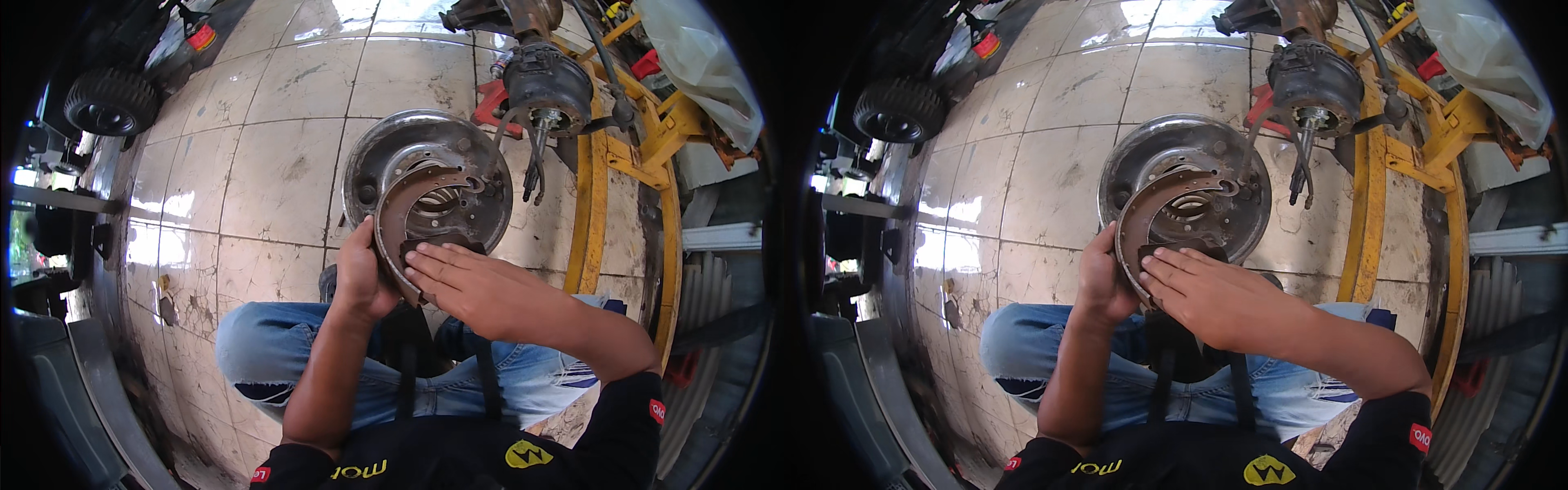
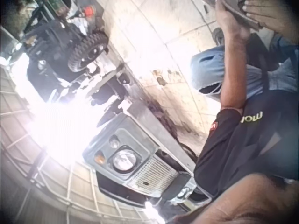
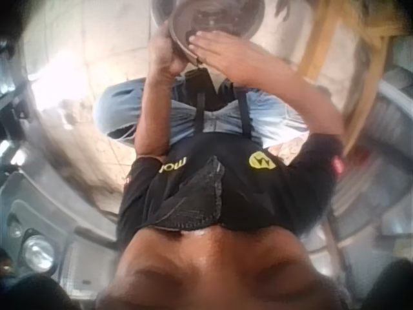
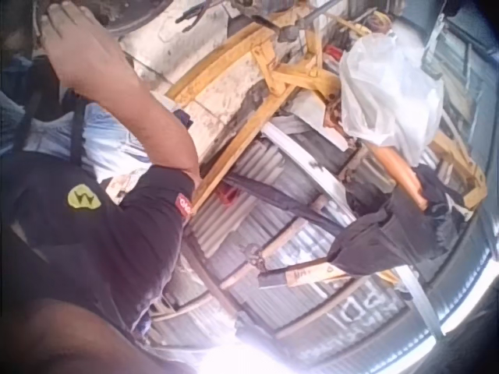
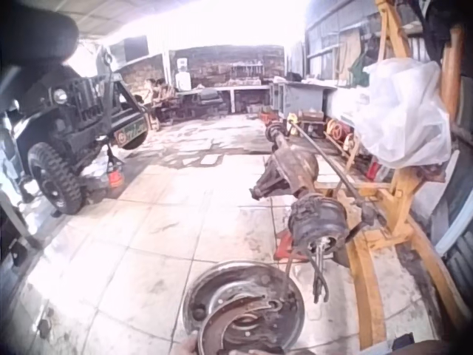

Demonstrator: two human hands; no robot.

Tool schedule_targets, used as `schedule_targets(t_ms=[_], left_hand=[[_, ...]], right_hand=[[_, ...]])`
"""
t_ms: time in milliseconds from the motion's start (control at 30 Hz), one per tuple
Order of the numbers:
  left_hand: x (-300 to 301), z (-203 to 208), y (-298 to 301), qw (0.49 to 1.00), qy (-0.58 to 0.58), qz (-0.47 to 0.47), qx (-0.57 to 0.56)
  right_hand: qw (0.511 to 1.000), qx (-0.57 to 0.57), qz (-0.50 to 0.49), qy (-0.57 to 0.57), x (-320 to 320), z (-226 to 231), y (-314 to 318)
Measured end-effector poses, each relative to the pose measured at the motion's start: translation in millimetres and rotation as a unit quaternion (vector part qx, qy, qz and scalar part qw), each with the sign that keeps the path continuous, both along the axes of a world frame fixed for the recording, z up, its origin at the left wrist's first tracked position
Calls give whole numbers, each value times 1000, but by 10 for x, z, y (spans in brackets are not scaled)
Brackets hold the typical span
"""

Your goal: The person sits on the floor and uses a sanding block to clean the surface of a curved brake shoe. They repeatedly rub the sanding block against the metal surface to remove rust or debris.

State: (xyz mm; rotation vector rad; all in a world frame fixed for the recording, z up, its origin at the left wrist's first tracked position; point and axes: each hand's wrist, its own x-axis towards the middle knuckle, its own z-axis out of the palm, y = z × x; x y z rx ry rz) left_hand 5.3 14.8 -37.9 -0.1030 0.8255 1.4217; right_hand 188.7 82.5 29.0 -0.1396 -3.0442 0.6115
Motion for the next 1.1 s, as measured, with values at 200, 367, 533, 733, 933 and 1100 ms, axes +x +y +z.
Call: schedule_targets(t_ms=[200, 367, 533, 733, 933, 1100], left_hand=[[10, 2, 10, 1000, 8, 13, -6], [11, 2, -7, 1000, 12, 11, 2], [0, 34, -7, 1000, -15, 4, 6], [-5, -44, 19, 1000, -8, 17, 12], [12, -2, 0, 1000, -18, 20, 10], [28, -6, 6, 1000, -15, 23, -6]], right_hand=[[999, 18, -18, 34, -188, -252, 88], [1000, 13, 7, -15, -44, -12, -18], [1000, -5, -17, -7, -146, -183, 32], [995, -63, -77, -9, -171, -297, 10], [999, 0, -34, -37, -62, -18, -78], [997, 44, -58, -16, -194, -139, -67]])
